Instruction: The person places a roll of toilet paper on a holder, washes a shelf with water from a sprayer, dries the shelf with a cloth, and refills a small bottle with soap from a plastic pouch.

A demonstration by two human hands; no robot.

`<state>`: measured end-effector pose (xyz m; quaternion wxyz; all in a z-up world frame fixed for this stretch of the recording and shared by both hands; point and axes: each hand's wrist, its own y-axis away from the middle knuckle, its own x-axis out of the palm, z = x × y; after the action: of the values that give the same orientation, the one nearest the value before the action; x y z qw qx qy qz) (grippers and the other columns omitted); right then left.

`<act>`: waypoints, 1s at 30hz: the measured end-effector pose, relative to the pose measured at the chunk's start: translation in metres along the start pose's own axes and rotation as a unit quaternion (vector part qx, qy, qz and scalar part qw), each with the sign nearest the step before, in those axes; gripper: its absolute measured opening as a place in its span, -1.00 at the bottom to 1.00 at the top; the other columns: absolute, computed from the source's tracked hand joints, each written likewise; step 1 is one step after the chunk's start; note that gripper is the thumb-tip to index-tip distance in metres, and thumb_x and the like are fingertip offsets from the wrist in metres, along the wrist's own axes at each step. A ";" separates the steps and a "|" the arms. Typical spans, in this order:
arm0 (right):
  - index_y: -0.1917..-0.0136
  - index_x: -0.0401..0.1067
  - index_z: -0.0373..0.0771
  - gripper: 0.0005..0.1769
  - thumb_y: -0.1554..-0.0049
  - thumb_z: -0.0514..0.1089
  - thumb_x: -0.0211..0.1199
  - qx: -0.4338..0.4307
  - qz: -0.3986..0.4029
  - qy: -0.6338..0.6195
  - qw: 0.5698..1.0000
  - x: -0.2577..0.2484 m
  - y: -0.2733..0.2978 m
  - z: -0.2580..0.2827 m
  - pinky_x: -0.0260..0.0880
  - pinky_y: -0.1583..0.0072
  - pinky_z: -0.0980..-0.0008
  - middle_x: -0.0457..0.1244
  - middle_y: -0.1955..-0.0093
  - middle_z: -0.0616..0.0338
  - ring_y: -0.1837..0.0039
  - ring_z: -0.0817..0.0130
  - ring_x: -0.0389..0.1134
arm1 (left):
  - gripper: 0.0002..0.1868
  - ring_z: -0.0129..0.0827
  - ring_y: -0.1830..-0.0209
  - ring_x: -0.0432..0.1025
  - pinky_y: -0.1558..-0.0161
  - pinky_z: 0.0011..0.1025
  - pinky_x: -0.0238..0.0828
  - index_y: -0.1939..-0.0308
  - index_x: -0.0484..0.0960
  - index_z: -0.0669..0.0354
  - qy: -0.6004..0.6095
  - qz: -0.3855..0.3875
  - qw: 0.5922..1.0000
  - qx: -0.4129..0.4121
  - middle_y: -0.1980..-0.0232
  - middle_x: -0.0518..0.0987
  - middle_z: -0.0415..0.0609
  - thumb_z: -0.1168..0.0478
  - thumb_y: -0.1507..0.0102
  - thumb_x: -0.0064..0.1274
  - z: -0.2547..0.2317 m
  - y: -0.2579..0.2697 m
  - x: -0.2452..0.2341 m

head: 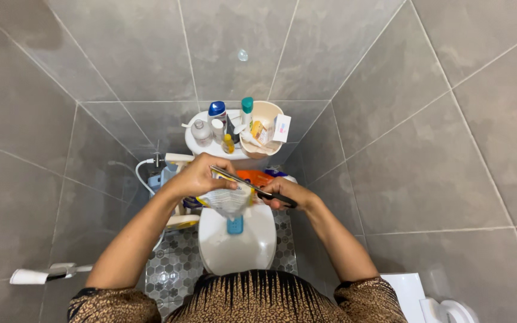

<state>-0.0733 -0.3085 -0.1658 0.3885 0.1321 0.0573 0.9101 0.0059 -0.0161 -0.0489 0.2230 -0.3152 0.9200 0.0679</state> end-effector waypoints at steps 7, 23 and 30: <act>-0.01 0.51 -0.25 -0.75 -0.02 -0.25 0.35 -0.007 -0.389 0.315 0.866 -0.068 0.037 0.071 0.44 0.01 0.38 0.47 0.11 0.13 0.05 0.38 0.50 | -0.81 -0.54 0.35 0.53 0.22 -0.47 0.47 0.32 0.75 0.19 -0.026 -0.114 0.988 -0.097 0.36 0.74 -0.11 0.20 -0.08 0.39 0.014 0.006 -0.006; 0.03 0.53 -0.09 -0.83 -0.13 -0.13 0.17 -0.097 -0.142 0.905 0.390 -0.278 -0.169 0.024 0.24 -0.17 0.31 0.37 0.04 0.30 -0.13 0.39 0.39 | -0.80 -0.53 0.34 0.56 0.26 -0.47 0.52 0.26 0.75 0.21 0.025 -0.178 0.965 -0.190 0.32 0.77 -0.08 0.23 -0.09 0.39 0.065 0.009 0.001; -0.06 0.53 -0.15 -0.75 -0.14 -0.15 0.14 -0.087 -0.099 0.927 0.351 -0.284 -0.193 0.026 0.21 -0.35 0.25 0.35 -0.07 0.26 -0.21 0.36 0.35 | -0.78 -0.54 0.10 0.62 0.00 -0.49 0.57 0.20 0.69 0.27 0.092 -0.204 0.965 -0.139 0.13 0.77 -0.07 0.35 -0.10 0.34 0.080 0.008 0.015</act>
<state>0.2562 -0.3807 -0.2361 0.1850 -0.8370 0.3137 0.4084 0.0199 0.0032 -0.1273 0.1011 -0.5288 0.8343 0.1186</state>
